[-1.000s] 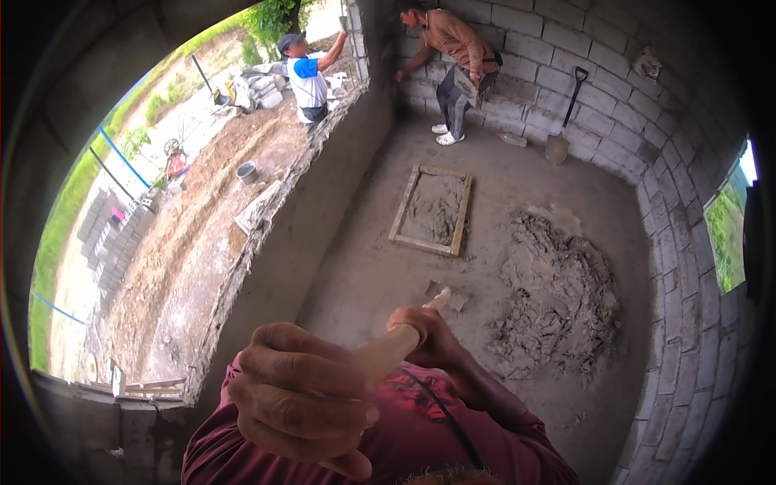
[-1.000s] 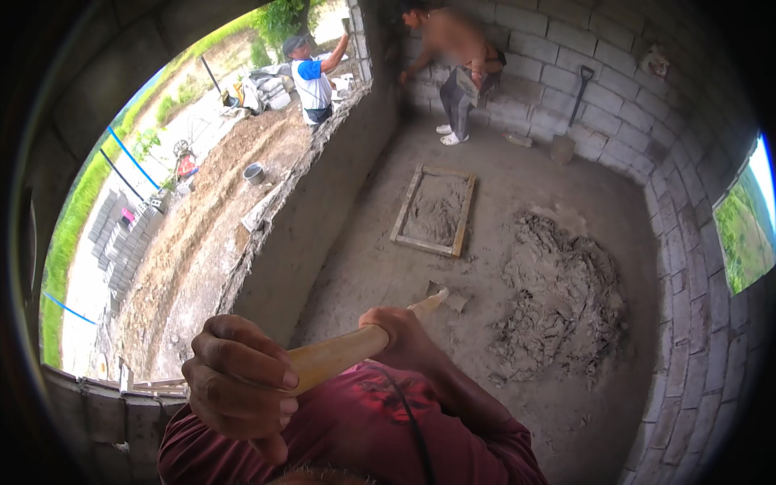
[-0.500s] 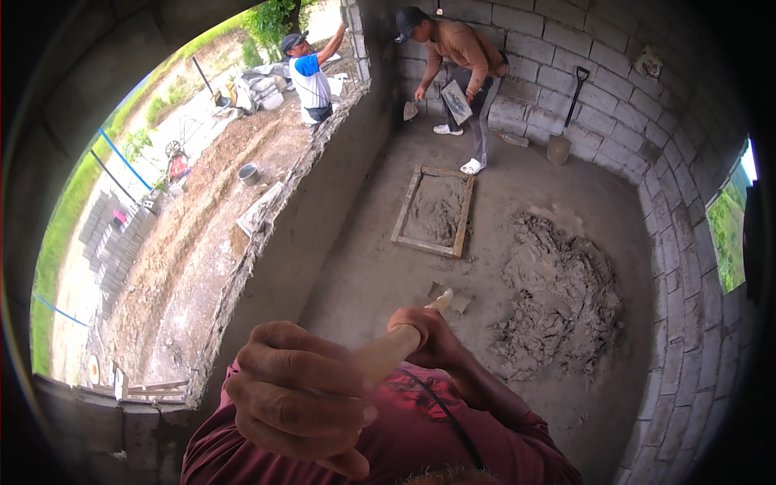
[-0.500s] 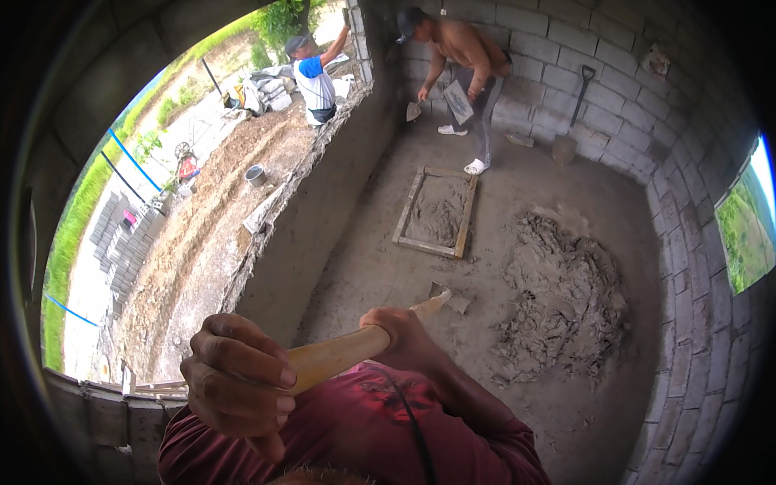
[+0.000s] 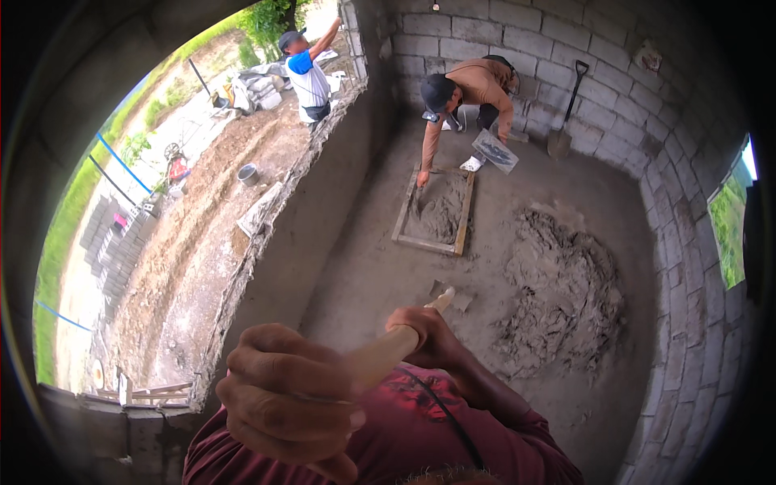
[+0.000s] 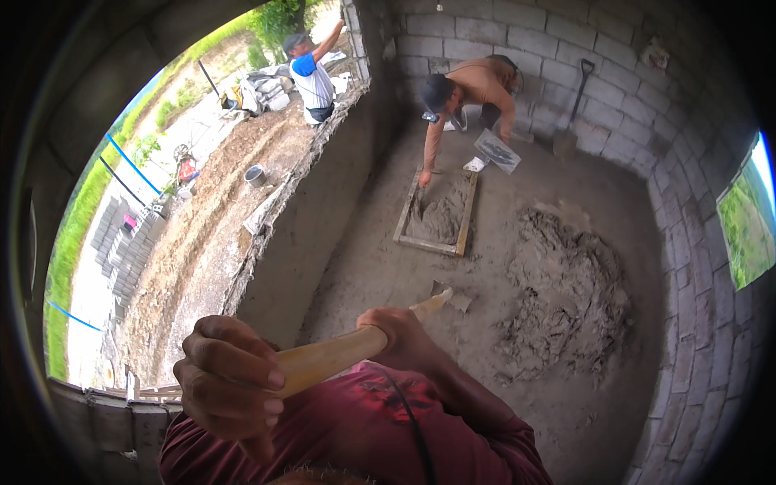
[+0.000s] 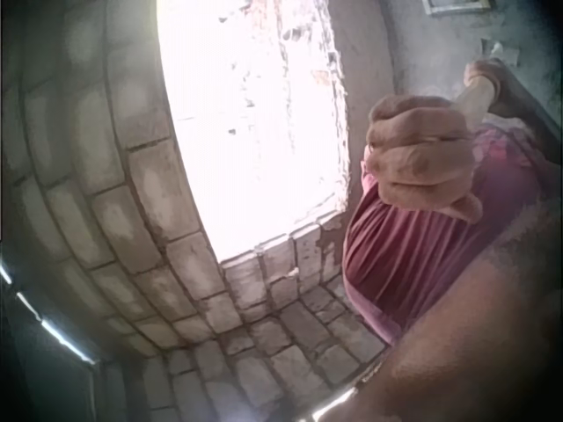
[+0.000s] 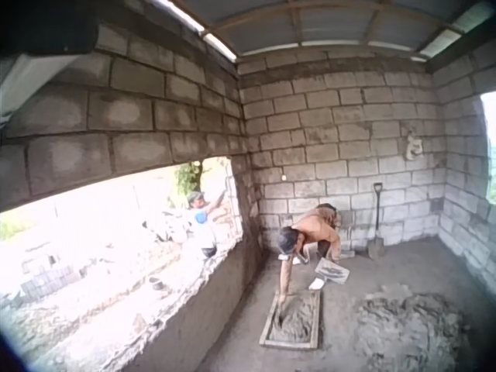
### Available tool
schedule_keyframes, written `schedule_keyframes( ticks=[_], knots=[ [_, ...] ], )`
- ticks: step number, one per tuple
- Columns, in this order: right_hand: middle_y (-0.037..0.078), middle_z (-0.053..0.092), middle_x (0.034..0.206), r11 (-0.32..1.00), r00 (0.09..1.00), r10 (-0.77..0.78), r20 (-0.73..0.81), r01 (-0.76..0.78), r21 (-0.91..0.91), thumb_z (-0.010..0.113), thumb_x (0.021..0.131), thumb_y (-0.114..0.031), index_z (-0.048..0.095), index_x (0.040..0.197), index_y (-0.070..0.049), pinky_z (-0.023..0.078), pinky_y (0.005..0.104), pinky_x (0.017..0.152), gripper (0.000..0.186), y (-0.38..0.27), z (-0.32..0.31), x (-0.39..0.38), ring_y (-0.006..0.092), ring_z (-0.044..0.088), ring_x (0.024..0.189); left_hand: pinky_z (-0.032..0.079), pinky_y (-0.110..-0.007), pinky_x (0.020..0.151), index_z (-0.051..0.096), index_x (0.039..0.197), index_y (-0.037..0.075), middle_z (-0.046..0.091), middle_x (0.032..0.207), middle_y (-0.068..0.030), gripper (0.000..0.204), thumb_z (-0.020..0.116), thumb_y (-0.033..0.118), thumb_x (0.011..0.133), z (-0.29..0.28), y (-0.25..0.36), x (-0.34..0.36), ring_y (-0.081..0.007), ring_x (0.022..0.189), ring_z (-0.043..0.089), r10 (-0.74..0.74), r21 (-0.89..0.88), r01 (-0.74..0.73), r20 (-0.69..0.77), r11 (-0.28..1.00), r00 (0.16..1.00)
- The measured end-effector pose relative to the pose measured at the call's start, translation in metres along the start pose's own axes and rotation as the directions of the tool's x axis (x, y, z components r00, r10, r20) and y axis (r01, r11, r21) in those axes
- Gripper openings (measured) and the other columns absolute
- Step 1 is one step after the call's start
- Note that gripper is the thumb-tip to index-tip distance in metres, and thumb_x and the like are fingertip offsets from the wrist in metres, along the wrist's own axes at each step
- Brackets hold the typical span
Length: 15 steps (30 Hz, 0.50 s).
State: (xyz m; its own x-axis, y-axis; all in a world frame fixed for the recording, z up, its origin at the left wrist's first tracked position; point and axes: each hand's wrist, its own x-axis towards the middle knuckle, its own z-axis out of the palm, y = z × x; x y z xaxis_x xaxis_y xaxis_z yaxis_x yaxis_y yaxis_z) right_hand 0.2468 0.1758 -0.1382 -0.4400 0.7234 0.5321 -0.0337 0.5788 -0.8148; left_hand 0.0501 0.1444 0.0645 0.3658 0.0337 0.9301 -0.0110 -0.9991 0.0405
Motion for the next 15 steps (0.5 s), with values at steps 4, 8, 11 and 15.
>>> schedule_keyframes(
  ticks=[4,8,11,15],
  knots=[
    [0.011,0.070,0.085,0.999,0.999,-0.029,0.022,0.029,0.014,0.086,0.072,-0.014,0.065,0.096,-0.008,0.055,0.0402,0.068,0.033,-0.004,0.002,0.006,0.0336,0.071,0.078,0.053,-0.024,0.060,0.065,0.070,0.017,0.070,0.087,0.0060,0.037,0.081,0.044,0.089,-0.006,0.007,0.005,-0.0130,0.078,0.071,0.009,0.016,-0.009,-0.008,1.000,1.000],
    [0.011,0.071,0.088,1.000,1.000,-0.022,0.014,0.022,-0.001,0.087,0.070,-0.015,0.065,0.096,-0.007,0.055,0.0393,0.071,0.034,0.005,0.003,0.002,0.0331,0.071,0.079,0.049,-0.024,0.057,0.065,0.072,0.016,0.072,0.087,0.0063,0.034,0.083,0.039,0.087,-0.003,0.002,0.003,-0.0134,0.078,0.072,0.030,0.006,-0.030,-0.032,1.000,0.999],
    [0.011,0.071,0.090,1.000,1.000,0.008,-0.009,-0.008,-0.013,0.088,0.068,-0.017,0.066,0.095,-0.007,0.056,0.0385,0.073,0.036,0.010,0.000,-0.004,0.0320,0.071,0.080,0.049,-0.023,0.057,0.064,0.071,0.016,0.071,0.087,0.0070,0.034,0.083,0.040,0.087,0.001,-0.004,0.002,-0.0132,0.078,0.072,0.017,-0.014,-0.017,-0.010,1.000,1.000],
    [0.010,0.071,0.089,1.000,1.000,-0.004,-0.009,0.004,0.027,0.087,0.069,-0.017,0.067,0.095,-0.007,0.056,0.0380,0.073,0.035,0.007,0.002,-0.003,0.0312,0.071,0.080,0.049,-0.023,0.058,0.065,0.071,0.016,0.071,0.086,0.0071,0.034,0.083,0.040,0.087,0.003,0.002,0.005,-0.0130,0.079,0.072,0.005,-0.014,-0.006,-0.020,1.000,1.000]
  ],
)
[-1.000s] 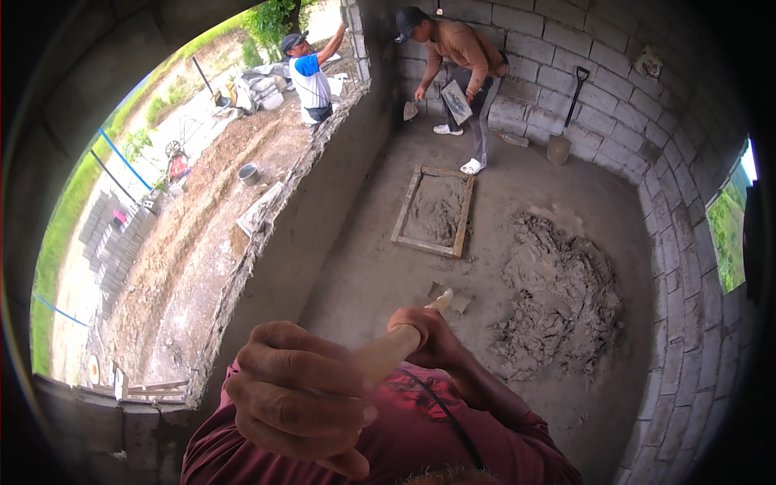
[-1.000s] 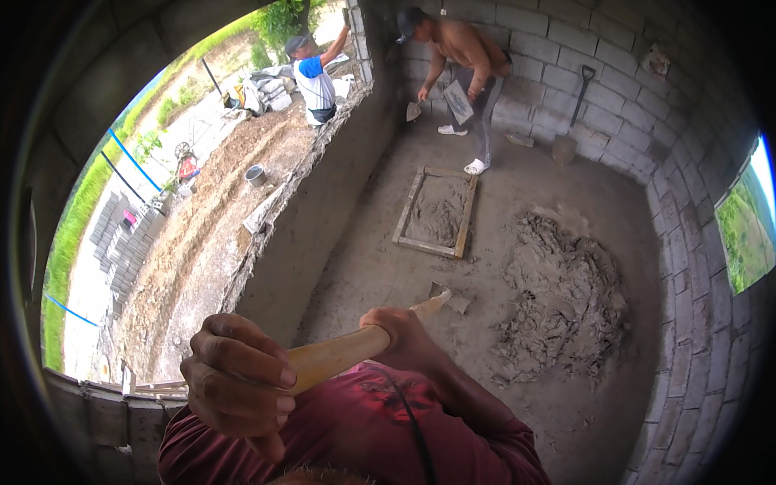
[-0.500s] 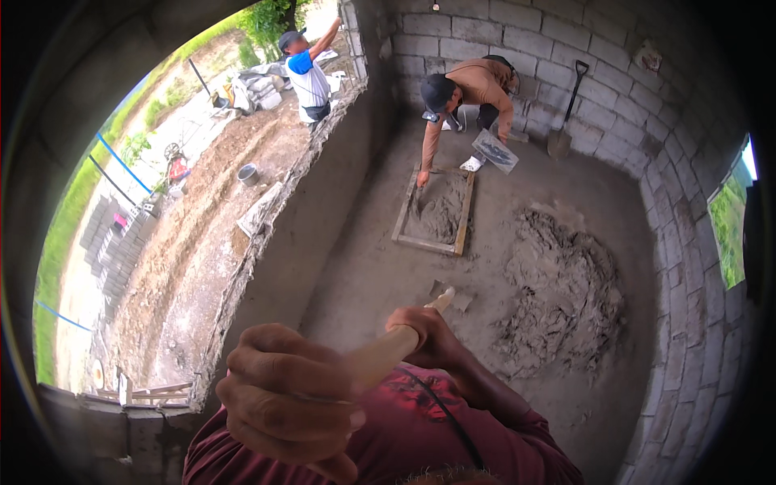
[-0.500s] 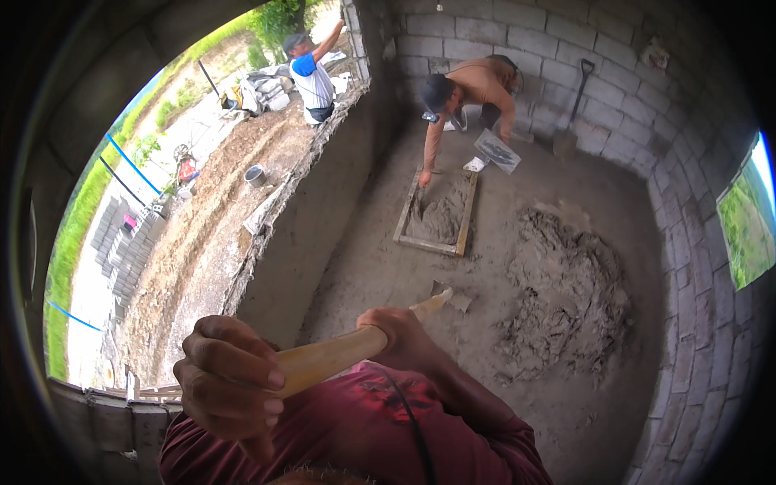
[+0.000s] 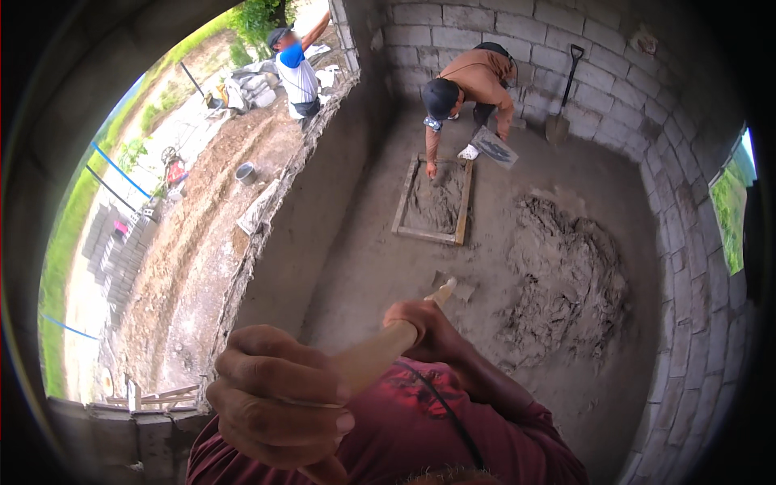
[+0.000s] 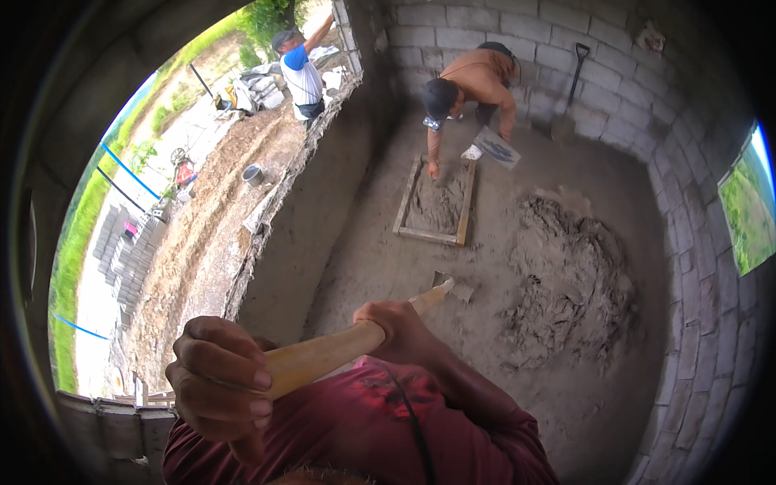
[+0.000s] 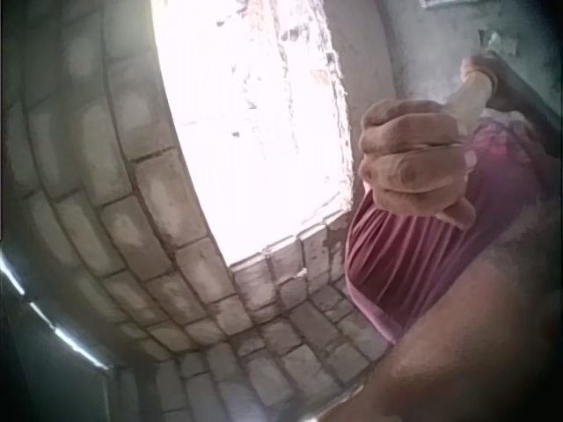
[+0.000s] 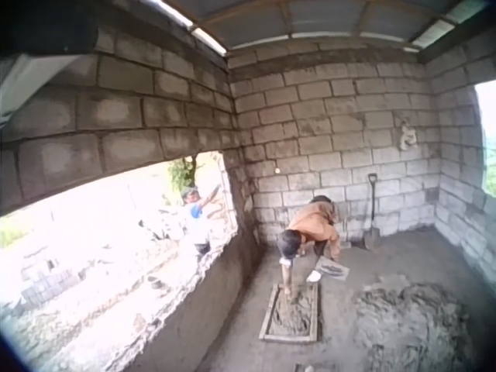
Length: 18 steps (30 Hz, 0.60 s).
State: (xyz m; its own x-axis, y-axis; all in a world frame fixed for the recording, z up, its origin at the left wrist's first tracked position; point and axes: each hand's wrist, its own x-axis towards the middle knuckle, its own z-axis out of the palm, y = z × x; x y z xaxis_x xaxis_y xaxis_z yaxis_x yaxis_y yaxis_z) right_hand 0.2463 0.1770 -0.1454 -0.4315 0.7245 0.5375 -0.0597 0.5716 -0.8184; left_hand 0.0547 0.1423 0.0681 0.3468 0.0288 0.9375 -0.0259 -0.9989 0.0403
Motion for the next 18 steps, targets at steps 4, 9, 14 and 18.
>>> schedule_keyframes(
  ticks=[4,9,14,18],
  knots=[
    [0.009,0.070,0.088,0.999,1.000,0.021,-0.012,-0.021,-0.036,0.086,0.069,-0.017,0.066,0.093,-0.008,0.055,0.0380,0.071,0.033,-0.004,-0.003,0.002,0.0306,0.070,0.078,0.051,-0.023,0.058,0.063,0.069,0.017,0.069,0.082,0.0077,0.033,0.083,0.038,0.085,0.006,0.007,-0.001,-0.0123,0.077,0.071,-0.060,0.018,0.061,-0.041,0.998,0.997],
    [0.009,0.072,0.087,0.999,1.000,-0.028,0.011,0.028,-0.025,0.085,0.071,-0.012,0.064,0.096,-0.009,0.055,0.0394,0.067,0.033,-0.009,-0.005,0.004,0.0328,0.071,0.078,0.049,-0.026,0.063,0.059,0.069,0.024,0.060,0.079,0.0112,0.020,0.066,0.026,0.088,0.006,0.012,-0.003,-0.0096,0.074,0.062,-0.122,0.016,0.122,-0.015,0.992,0.992],
    [0.009,0.071,0.085,0.999,0.999,-0.039,0.002,0.040,-0.012,0.086,0.071,-0.014,0.064,0.096,-0.010,0.054,0.0397,0.066,0.033,-0.007,-0.004,0.004,0.0324,0.071,0.076,0.050,-0.027,0.074,0.061,0.076,0.024,0.060,0.082,0.0121,0.018,0.062,0.033,0.092,0.002,0.013,0.001,-0.0096,0.081,0.062,-0.114,0.014,0.113,0.043,0.993,0.993],
    [0.008,0.070,0.083,0.997,0.998,-0.064,-0.014,0.063,-0.039,0.086,0.072,-0.016,0.064,0.096,-0.011,0.054,0.0401,0.065,0.033,-0.002,-0.003,0.001,0.0322,0.070,0.075,0.051,-0.027,0.074,0.061,0.078,0.024,0.061,0.084,0.0123,0.021,0.060,0.037,0.094,0.006,0.012,-0.004,-0.0100,0.081,0.062,-0.097,0.005,0.097,0.028,0.995,0.995]
  ],
)
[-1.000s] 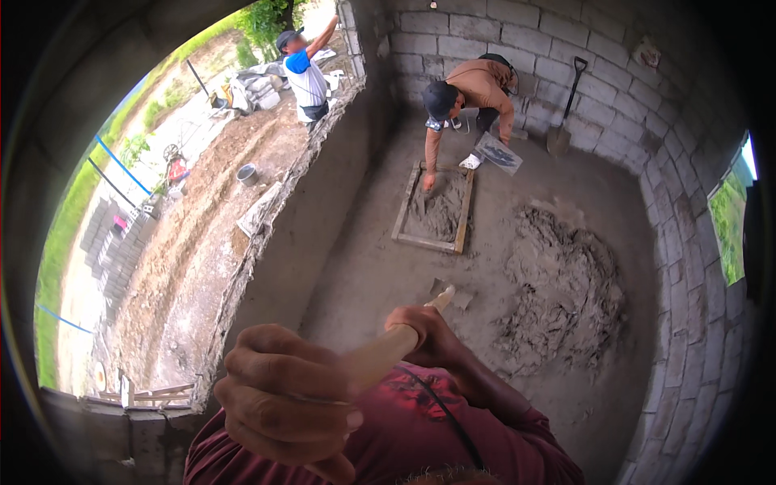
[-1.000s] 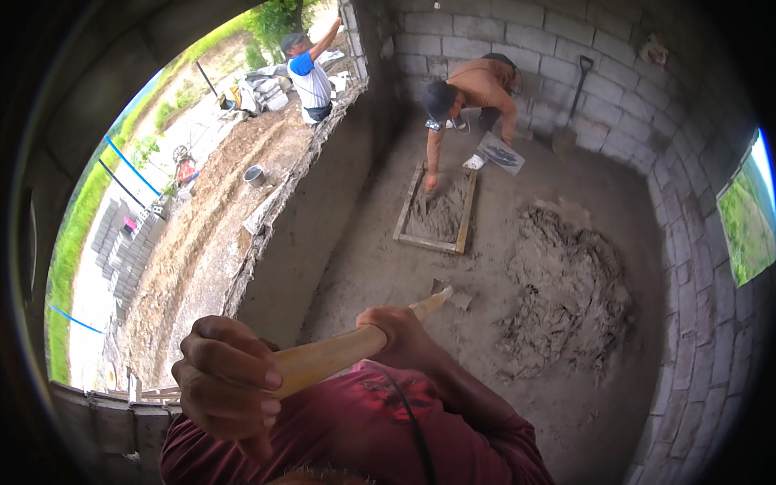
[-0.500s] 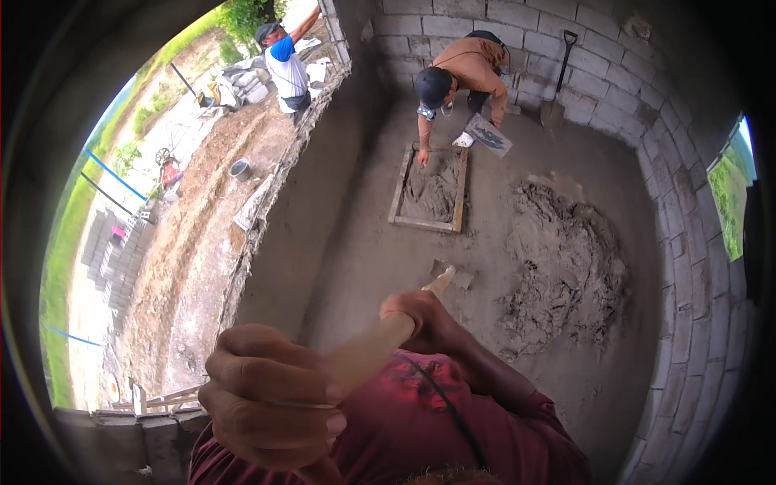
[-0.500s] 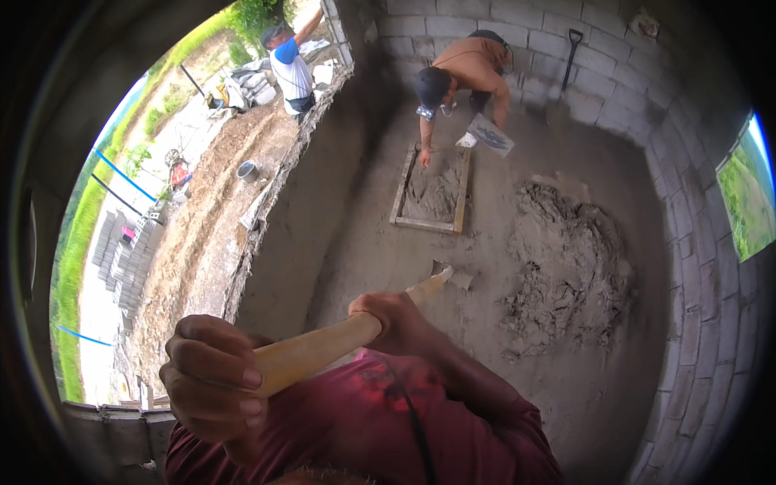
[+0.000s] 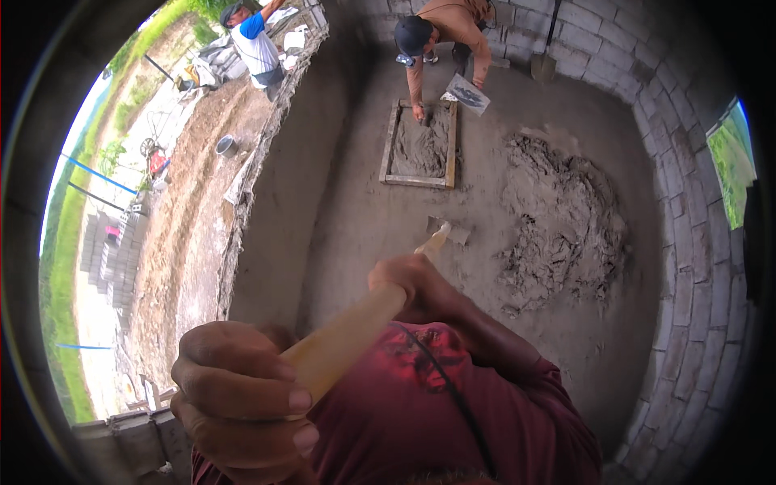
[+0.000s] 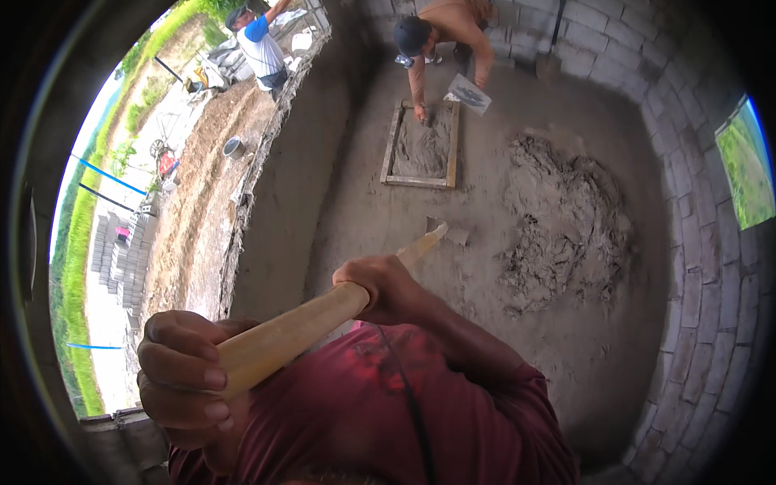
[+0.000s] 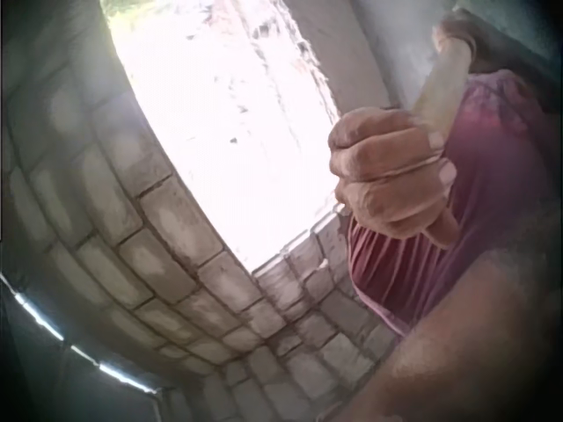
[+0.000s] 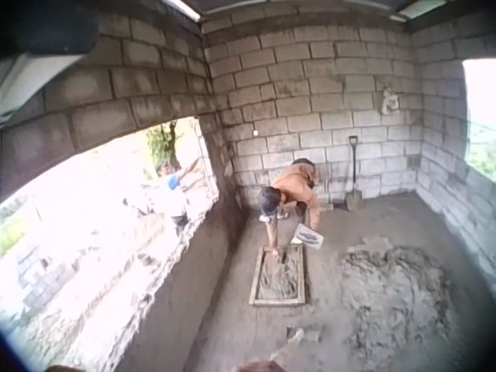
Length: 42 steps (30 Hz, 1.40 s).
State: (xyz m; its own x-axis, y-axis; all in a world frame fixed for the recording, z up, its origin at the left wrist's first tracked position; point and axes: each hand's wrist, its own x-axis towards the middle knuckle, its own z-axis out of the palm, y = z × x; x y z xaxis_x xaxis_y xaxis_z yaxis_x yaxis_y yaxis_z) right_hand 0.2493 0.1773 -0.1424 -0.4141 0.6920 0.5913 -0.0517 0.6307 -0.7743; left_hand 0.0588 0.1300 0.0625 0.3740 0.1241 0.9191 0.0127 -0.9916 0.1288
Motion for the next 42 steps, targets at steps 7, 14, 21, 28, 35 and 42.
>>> schedule_keyframes(
  ticks=[7,14,21,28,35,42],
  knots=[
    [0.008,0.070,0.084,1.000,0.999,-0.016,0.028,0.017,-0.003,0.086,0.070,-0.015,0.064,0.097,-0.011,0.054,0.0398,0.066,0.034,-0.006,-0.003,0.003,0.0320,0.070,0.077,0.051,-0.028,0.073,0.061,0.081,0.024,0.062,0.088,0.0118,0.023,0.059,0.039,0.097,0.003,0.010,0.001,-0.0100,0.083,0.062,-0.014,0.055,0.016,-0.036,0.998,0.999],
    [0.008,0.071,0.086,0.999,0.999,0.034,0.014,-0.034,0.017,0.087,0.068,-0.013,0.065,0.096,-0.011,0.054,0.0395,0.067,0.036,-0.007,-0.006,-0.005,0.0319,0.070,0.079,0.049,-0.028,0.066,0.062,0.075,0.023,0.062,0.083,0.0099,0.023,0.065,0.035,0.094,0.009,0.005,0.003,-0.0108,0.077,0.062,0.001,0.013,0.000,-0.037,1.000,0.999],
    [0.010,0.070,0.091,0.998,0.999,0.050,0.020,-0.051,0.047,0.085,0.069,-0.015,0.066,0.094,-0.007,0.055,0.0389,0.075,0.033,-0.004,-0.004,-0.007,0.0317,0.070,0.083,0.049,-0.028,0.060,0.062,0.071,0.023,0.063,0.078,0.0095,0.024,0.070,0.034,0.090,0.018,0.003,0.004,-0.0111,0.071,0.064,0.068,0.075,-0.058,-0.137,0.995,0.988],
    [0.010,0.070,0.092,0.999,0.999,0.036,0.005,-0.036,0.037,0.086,0.070,-0.016,0.065,0.097,-0.007,0.056,0.0401,0.075,0.035,0.001,-0.006,-0.008,0.0326,0.071,0.083,0.052,-0.025,0.060,0.063,0.070,0.020,0.066,0.080,0.0096,0.027,0.077,0.036,0.086,0.009,-0.001,0.012,-0.0111,0.076,0.067,0.055,0.012,-0.055,-0.019,0.998,0.998],
    [0.010,0.071,0.086,1.000,1.000,-0.004,-0.015,0.004,0.008,0.086,0.069,-0.010,0.064,0.096,-0.010,0.056,0.0397,0.068,0.034,-0.004,-0.007,-0.003,0.0330,0.071,0.078,0.055,-0.023,0.062,0.065,0.071,0.017,0.069,0.084,0.0084,0.034,0.082,0.042,0.087,0.006,-0.002,0.012,-0.0117,0.079,0.070,0.033,0.010,-0.033,-0.016,0.999,0.999],
    [0.010,0.072,0.087,0.999,0.999,0.032,0.000,-0.032,0.030,0.086,0.069,-0.010,0.065,0.096,-0.010,0.056,0.0397,0.069,0.034,-0.009,-0.007,0.000,0.0333,0.072,0.080,0.055,-0.024,0.062,0.065,0.072,0.017,0.070,0.085,0.0077,0.034,0.082,0.042,0.087,0.002,-0.002,0.010,-0.0125,0.080,0.071,0.053,0.015,-0.053,-0.007,0.998,0.999]
  ],
)
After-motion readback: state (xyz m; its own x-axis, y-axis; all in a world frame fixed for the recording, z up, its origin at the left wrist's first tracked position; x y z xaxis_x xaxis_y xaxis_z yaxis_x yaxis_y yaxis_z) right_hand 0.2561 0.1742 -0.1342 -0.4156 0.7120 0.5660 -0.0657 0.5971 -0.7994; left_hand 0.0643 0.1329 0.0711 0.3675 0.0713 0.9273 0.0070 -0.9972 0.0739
